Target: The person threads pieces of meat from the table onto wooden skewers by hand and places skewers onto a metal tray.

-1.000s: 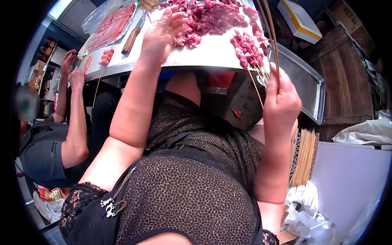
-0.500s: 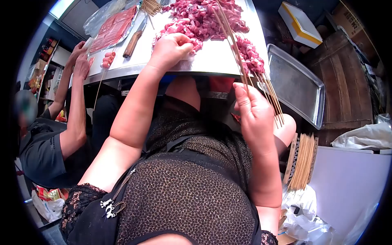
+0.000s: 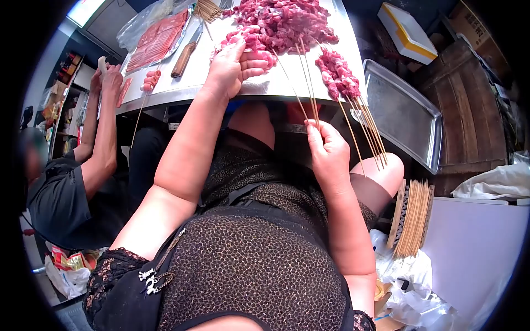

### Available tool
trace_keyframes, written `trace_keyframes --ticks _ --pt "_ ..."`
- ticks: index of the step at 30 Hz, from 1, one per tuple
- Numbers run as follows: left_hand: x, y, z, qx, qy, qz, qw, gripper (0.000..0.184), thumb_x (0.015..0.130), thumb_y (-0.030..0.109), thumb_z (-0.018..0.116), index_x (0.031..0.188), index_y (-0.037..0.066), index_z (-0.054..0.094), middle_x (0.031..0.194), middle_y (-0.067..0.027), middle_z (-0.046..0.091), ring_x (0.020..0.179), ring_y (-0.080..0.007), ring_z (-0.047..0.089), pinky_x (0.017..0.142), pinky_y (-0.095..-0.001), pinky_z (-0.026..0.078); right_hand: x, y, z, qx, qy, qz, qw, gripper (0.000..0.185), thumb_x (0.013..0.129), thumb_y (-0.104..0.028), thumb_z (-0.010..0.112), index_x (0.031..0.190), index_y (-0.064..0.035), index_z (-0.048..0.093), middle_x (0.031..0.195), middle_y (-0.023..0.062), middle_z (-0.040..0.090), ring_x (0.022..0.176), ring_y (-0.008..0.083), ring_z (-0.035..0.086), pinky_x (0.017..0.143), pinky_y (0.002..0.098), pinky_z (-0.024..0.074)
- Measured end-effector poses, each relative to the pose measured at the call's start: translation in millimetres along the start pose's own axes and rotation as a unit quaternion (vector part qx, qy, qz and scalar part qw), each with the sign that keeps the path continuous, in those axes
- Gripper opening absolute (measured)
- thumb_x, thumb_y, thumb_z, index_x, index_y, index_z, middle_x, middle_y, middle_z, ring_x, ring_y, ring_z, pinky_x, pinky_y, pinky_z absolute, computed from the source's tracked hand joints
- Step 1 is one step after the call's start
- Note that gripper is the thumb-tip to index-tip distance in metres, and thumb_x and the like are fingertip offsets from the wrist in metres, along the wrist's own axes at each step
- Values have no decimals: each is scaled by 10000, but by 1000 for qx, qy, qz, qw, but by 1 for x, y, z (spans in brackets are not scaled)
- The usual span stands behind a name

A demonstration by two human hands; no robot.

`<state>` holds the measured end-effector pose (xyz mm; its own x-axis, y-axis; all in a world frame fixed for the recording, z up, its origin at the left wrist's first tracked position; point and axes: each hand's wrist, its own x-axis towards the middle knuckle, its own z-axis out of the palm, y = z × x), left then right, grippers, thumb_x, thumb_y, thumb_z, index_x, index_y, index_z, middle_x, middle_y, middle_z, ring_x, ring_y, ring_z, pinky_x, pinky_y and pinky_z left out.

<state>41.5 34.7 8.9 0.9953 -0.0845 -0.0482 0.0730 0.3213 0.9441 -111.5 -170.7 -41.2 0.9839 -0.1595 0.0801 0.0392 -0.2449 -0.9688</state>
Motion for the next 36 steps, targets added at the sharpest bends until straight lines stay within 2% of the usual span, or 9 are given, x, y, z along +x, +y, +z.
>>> trace_keyframes --ticks 4,6,8,11,13,16,23,29,36 --pt "-5 9 2 19 1 13 1000 290 969 264 451 999 2 569 820 -151 669 648 -186 670 499 -278 550 -2 -1 -2 -2 18 1 1000 218 914 -155 581 1019 25 646 901 82 668 818 104 596 762 244 468" --pt "-3 6 -1 300 14 127 945 248 932 263 535 991 27 586 818 -108 676 626 -146 659 470 -250 520 -2 0 -1 1 20 -13 1000 218 914 -156 581 1022 22 646 884 74 664 804 96 589 749 241 467" --pt "-1 6 -3 328 18 122 937 198 920 210 553 974 24 593 835 -83 680 641 -126 655 475 -224 500 -3 -1 -1 4 21 -28 999 217 915 -156 581 1025 19 646 866 67 660 790 89 581 736 238 465" --pt "0 4 -2 192 -25 59 979 210 945 198 505 995 7 578 881 -128 678 690 -162 664 538 -258 540 -5 -8 3 -7 1 7 1000 210 909 -148 591 1040 7 645 793 26 632 716 57 536 674 212 448" --pt "-2 -2 3 -32 -36 -28 998 228 968 173 443 1015 -19 557 944 -187 661 791 -243 672 659 -332 574 -5 -10 9 44 -6 -4 999 180 921 -116 572 1070 -34 633 707 -83 512 568 -5 425 475 170 399" --pt "-11 -9 10 -104 -78 -27 991 289 994 185 339 1024 -24 537 1017 -245 631 944 -322 647 829 -425 555 -5 -9 9 19 -2 11 1000 193 897 -124 610 1054 -16 644 696 -36 561 620 24 441 575 183 395" --pt "-21 -12 16 -172 -38 -62 982 336 999 203 302 1091 -59 491 1087 -260 596 1009 -354 616 884 -464 523 -12 -14 5 22 3 31 999 173 901 -123 602 1022 -9 650 699 -38 551 620 19 431 570 184 390" --pt "-26 -21 21 -163 -31 -48 985 343 1001 223 324 1096 -59 494 1071 -243 603 1006 -351 618 893 -465 518 -8 -19 2 -28 11 4 1000 165 892 -110 598 1018 -15 647 803 85 650 687 102 574 665 240 474" --pt "-29 -24 20 -198 -25 -45 979 295 996 206 378 1074 -42 517 1040 -227 618 977 -334 631 879 -453 530 -8 -9 1 -27 6 11 1000 164 886 -106 603 1016 -18 650 792 76 647 672 92 563 649 237 469"
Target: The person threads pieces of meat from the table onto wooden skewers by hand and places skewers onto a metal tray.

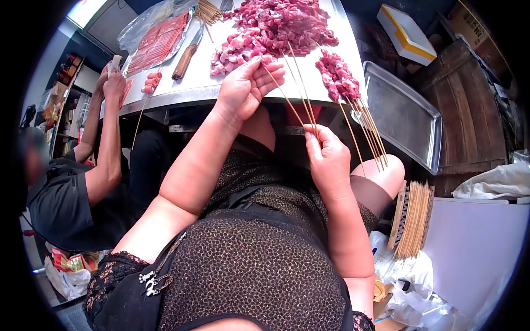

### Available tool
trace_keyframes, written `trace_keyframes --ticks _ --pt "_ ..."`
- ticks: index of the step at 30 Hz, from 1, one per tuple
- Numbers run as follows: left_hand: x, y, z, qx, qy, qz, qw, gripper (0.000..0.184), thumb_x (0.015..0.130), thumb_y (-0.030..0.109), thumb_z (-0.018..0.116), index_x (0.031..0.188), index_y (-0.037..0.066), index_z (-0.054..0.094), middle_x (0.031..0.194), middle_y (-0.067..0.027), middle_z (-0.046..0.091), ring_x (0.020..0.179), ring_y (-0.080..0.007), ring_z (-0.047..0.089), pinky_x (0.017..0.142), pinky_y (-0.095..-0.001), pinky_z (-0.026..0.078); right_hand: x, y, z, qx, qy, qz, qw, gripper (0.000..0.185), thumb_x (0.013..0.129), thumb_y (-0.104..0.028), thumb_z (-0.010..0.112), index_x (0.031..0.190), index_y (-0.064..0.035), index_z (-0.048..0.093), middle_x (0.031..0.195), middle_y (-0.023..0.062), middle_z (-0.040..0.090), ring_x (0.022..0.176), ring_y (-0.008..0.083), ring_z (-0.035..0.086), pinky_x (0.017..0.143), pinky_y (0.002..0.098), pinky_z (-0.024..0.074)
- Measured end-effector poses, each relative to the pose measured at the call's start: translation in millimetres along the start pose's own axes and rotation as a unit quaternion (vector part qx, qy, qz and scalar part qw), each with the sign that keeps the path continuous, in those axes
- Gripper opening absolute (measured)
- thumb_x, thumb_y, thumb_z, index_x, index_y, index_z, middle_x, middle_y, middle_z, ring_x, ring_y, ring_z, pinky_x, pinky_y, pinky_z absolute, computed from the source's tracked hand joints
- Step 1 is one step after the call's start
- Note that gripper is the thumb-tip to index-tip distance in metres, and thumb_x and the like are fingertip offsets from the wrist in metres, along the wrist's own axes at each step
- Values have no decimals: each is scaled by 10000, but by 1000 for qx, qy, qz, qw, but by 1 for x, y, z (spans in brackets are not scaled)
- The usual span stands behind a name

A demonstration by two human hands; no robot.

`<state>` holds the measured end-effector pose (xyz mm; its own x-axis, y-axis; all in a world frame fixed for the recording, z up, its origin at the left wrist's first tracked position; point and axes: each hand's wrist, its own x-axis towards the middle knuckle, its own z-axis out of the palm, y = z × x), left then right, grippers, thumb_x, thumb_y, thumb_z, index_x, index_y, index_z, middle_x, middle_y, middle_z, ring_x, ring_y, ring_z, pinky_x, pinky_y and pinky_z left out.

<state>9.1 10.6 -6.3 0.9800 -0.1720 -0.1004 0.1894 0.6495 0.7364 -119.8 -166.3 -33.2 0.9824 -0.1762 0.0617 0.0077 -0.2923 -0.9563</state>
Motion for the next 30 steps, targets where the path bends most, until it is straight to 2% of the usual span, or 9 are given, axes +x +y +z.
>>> trace_keyframes --ticks 6,8,9,11,15,21,24,26,30 --pt "3 1 -2 -8 12 23 1000 256 987 190 419 1069 -30 523 1029 -212 624 968 -319 636 867 -438 540 -2 0 -5 -23 -21 6 1000 163 878 -97 607 1014 -19 652 793 87 646 665 102 566 648 238 471" --pt "2 0 0 0 8 19 1000 251 987 185 419 1067 -29 523 1027 -211 625 966 -315 636 866 -439 540 -2 3 -6 -45 -24 -53 997 162 920 -101 561 1043 -26 635 783 -24 596 620 17 508 561 205 506" --pt "2 -1 1 7 4 15 1000 245 986 180 419 1066 -28 524 1026 -211 625 964 -311 637 865 -440 541 -2 2 -6 -45 -24 -52 997 162 920 -101 561 1043 -26 635 783 -24 596 620 17 508 561 205 506" --pt "-1 -2 5 -8 9 11 1000 239 986 176 419 1063 -24 524 1030 -210 624 963 -309 637 870 -441 538 -2 -1 -4 -21 -3 -19 1000 162 880 -95 603 1015 -18 649 816 99 653 683 119 589 660 250 479" --pt "-2 -7 6 -59 11 13 998 220 986 169 417 1050 -14 522 1033 -203 624 959 -305 636 890 -444 527 -3 0 3 -26 0 -12 1000 161 880 -91 600 1015 -18 649 840 112 660 715 141 615 682 262 489" --pt "-10 -12 18 -81 42 35 995 208 988 163 405 1044 -5 515 1036 -193 617 989 -316 622 922 -459 503 0 6 10 -36 17 -61 997 156 880 -82 598 1012 -15 648 854 119 659 728 153 623 695 270 494" --pt "-13 -14 21 -82 27 36 996 209 989 159 399 1050 -8 510 1051 -202 609 1022 -330 607 939 -467 489 1 6 10 -52 17 -79 995 158 881 -82 599 1016 -16 649 844 116 658 733 139 621 699 258 492" --pt "-16 -16 24 -76 18 24 997 212 989 158 398 1055 -11 508 1055 -208 605 1035 -337 600 943 -469 486 0 -2 10 -17 3 -32 999 165 885 -86 600 1023 -11 648 845 106 664 742 116 616 706 248 491" --pt "-11 -12 18 -63 -8 4 998 229 988 152 399 1092 -26 496 1082 -228 589 1058 -357 585 951 -468 481 3 -8 12 7 5 -42 999 172 892 -93 597 1028 -1 646 843 89 671 743 93 605 702 241 488"
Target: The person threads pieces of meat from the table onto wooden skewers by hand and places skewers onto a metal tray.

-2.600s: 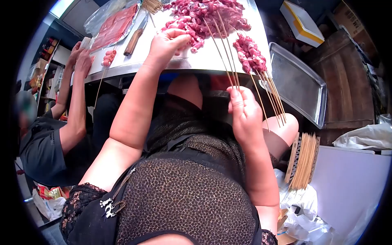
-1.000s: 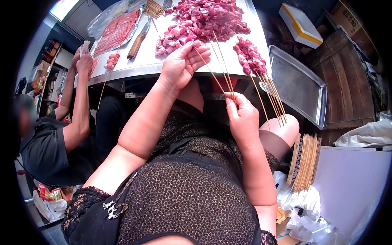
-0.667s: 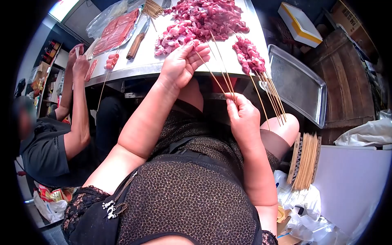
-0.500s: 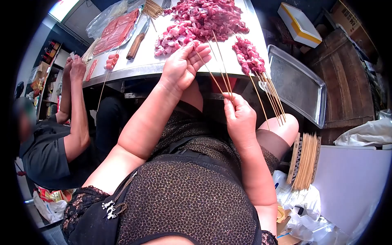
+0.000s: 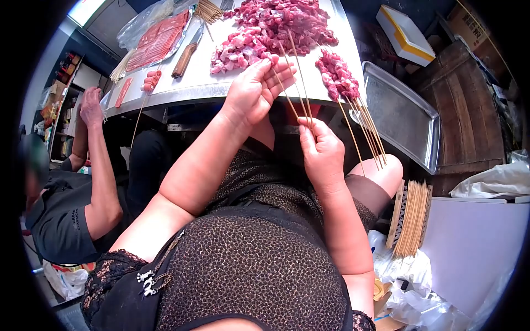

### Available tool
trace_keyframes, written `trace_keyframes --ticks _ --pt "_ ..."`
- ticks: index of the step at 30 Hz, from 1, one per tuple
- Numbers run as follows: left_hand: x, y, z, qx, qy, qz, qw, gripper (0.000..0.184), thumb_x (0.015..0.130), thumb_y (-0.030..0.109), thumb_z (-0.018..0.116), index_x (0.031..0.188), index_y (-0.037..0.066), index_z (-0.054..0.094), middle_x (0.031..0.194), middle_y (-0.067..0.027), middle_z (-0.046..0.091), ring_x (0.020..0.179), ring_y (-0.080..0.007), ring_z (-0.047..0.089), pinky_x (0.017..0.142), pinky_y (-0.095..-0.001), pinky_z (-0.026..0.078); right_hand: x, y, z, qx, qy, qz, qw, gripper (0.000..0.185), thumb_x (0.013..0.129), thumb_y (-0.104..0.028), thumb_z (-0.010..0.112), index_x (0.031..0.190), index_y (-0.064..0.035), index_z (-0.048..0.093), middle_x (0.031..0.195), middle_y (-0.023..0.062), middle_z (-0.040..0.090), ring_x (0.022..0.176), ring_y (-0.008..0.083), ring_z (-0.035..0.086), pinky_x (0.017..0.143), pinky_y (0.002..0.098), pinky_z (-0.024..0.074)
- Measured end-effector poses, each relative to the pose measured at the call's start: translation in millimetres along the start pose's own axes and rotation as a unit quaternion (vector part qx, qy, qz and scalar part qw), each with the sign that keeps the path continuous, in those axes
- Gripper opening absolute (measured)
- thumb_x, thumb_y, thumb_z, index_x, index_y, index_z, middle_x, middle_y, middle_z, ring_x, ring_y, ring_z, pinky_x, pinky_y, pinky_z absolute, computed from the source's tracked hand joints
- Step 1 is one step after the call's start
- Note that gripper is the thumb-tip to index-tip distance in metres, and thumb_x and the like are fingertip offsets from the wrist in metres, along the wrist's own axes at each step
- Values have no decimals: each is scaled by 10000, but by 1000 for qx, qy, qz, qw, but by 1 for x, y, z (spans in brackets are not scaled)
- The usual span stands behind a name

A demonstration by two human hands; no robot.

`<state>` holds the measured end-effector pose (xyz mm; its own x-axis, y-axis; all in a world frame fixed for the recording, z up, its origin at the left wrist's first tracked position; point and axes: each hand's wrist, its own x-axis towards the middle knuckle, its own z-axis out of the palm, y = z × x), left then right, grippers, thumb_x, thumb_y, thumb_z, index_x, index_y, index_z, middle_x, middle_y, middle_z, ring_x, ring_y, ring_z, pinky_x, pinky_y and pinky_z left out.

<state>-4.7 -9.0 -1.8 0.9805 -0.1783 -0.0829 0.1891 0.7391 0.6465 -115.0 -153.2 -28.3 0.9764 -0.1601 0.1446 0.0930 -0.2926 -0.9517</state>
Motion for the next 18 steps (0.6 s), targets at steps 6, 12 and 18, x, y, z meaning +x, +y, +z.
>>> trace_keyframes --ticks 6,12,18 --pt "4 14 -10 48 -39 2 998 277 986 120 399 1188 -59 460 1117 -223 579 1049 -324 595 948 -447 491 3 8 -5 -3 3 12 1000 174 898 -94 592 1030 5 646 834 53 666 743 57 570 706 216 472" --pt "4 12 -15 79 -39 -31 996 281 975 164 447 1164 -35 503 1044 -194 622 952 -285 638 874 -428 530 -1 11 -3 25 -5 22 999 175 905 -93 585 1038 5 642 781 -1 633 700 31 526 661 194 452" --pt "-9 -9 -15 68 -49 -87 993 253 978 197 443 1105 -6 523 974 -151 641 869 -233 643 800 -364 539 -19 23 -2 140 -27 99 985 175 915 -105 579 1053 -14 636 695 -64 533 571 -5 427 516 148 351"
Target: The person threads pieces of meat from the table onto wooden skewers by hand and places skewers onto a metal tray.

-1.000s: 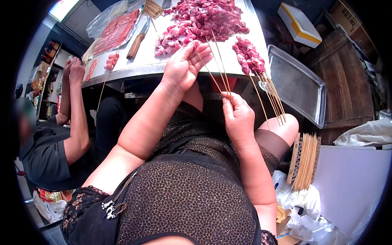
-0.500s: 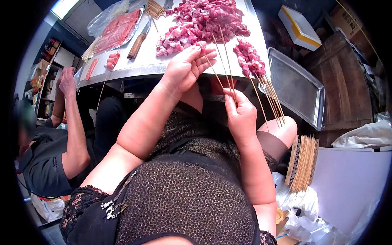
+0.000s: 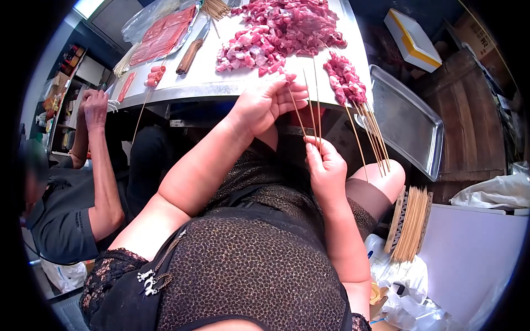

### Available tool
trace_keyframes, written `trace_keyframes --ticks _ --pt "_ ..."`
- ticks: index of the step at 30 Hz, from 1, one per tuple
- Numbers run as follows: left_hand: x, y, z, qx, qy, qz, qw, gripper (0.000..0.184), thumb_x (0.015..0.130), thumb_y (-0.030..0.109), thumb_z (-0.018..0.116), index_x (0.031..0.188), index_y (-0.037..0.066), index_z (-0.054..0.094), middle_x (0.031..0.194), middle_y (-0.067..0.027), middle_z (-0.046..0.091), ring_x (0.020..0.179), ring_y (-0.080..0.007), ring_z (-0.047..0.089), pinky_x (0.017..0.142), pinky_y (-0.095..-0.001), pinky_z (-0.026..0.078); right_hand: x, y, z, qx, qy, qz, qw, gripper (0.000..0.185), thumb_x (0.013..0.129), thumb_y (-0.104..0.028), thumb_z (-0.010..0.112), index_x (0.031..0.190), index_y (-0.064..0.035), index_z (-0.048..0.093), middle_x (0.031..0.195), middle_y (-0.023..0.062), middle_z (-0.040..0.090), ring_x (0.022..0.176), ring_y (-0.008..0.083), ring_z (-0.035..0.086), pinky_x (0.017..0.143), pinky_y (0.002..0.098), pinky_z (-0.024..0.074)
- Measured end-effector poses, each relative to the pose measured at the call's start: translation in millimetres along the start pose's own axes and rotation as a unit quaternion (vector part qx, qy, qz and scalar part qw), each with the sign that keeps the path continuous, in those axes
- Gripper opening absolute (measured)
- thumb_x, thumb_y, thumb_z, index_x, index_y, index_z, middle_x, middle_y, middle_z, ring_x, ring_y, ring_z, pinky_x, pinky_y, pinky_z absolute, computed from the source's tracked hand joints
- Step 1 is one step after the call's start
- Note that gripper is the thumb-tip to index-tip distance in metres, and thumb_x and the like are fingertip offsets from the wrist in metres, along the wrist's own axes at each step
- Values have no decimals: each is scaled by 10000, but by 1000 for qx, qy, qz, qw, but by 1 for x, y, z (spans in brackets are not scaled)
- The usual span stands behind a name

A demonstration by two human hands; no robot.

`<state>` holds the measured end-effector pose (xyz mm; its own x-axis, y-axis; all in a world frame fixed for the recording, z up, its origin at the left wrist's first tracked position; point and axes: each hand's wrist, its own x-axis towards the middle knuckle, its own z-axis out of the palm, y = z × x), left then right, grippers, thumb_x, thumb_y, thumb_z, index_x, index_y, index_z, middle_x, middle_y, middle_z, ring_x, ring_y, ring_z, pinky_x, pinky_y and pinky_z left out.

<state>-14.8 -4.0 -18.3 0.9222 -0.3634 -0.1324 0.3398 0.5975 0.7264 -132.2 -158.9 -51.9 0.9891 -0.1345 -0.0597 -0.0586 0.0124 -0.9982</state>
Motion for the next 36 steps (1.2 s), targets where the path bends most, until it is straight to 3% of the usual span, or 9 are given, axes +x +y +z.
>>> trace_keyframes --ticks 4,7,10,12,14,16,19,24,36 --pt "-13 -4 14 29 -40 -58 997 294 961 198 494 1152 -21 542 1019 -162 643 916 -251 648 825 -373 539 5 -14 1 91 -8 40 995 168 933 -118 552 1062 -36 622 697 -57 521 534 0 401 478 145 321" --pt "-8 26 13 315 -58 -1 947 339 941 219 547 1180 -21 555 1007 -136 634 878 -209 648 775 -331 549 12 -12 -7 98 -11 6 995 167 940 -123 545 1065 -40 618 701 -58 515 532 -5 388 473 136 304" --pt "23 68 -18 700 81 280 652 227 864 238 622 988 61 691 874 -95 691 795 -209 660 700 -341 513 11 -13 -10 91 -2 7 996 167 939 -123 547 1065 -39 617 700 -57 516 535 -5 390 472 135 302" --pt "30 79 -20 744 114 217 621 229 843 271 626 936 75 697 899 -132 672 811 -262 651 727 -370 509 11 -12 -9 88 2 8 996 167 938 -123 548 1064 -38 617 700 -55 518 535 -5 392 471 136 302" --pt "40 80 -21 894 112 127 416 245 834 300 619 897 74 689 862 -127 672 816 -285 647 733 -392 507 11 -10 -6 90 7 26 996 168 937 -121 550 1067 -36 616 696 -52 521 533 -5 396 466 138 303" --pt "49 78 -27 898 120 146 398 242 811 311 616 828 80 686 810 -126 665 809 -295 646 734 -402 508 12 -12 -5 95 1 21 995 170 936 -122 552 1067 -35 615 695 -52 520 533 -6 398 464 139 304" --pt "53 92 -26 894 83 100 428 226 773 282 586 786 88 702 803 -142 657 784 -308 640 719 -410 510 9 -14 -8 89 -2 19 996 173 935 -123 553 1069 -33 614 692 -53 518 532 -6 399 462 140 305" --pt "35 105 -33 399 68 101 909 157 784 191 708 895 79 712 783 -21 655 639 -81 572 581 -240 483 9 -8 -10 85 0 34 996 173 932 -122 556 1067 -32 617 697 -55 517 527 -5 397 464 143 308" --pt "22 68 -25 181 49 104 977 193 897 125 549 1038 6 603 959 -139 677 803 -191 681 671 -274 575 24 -16 6 -13 -32 -2 999 184 913 -122 580 1051 -20 645 717 -46 560 626 19 469 563 179 399"
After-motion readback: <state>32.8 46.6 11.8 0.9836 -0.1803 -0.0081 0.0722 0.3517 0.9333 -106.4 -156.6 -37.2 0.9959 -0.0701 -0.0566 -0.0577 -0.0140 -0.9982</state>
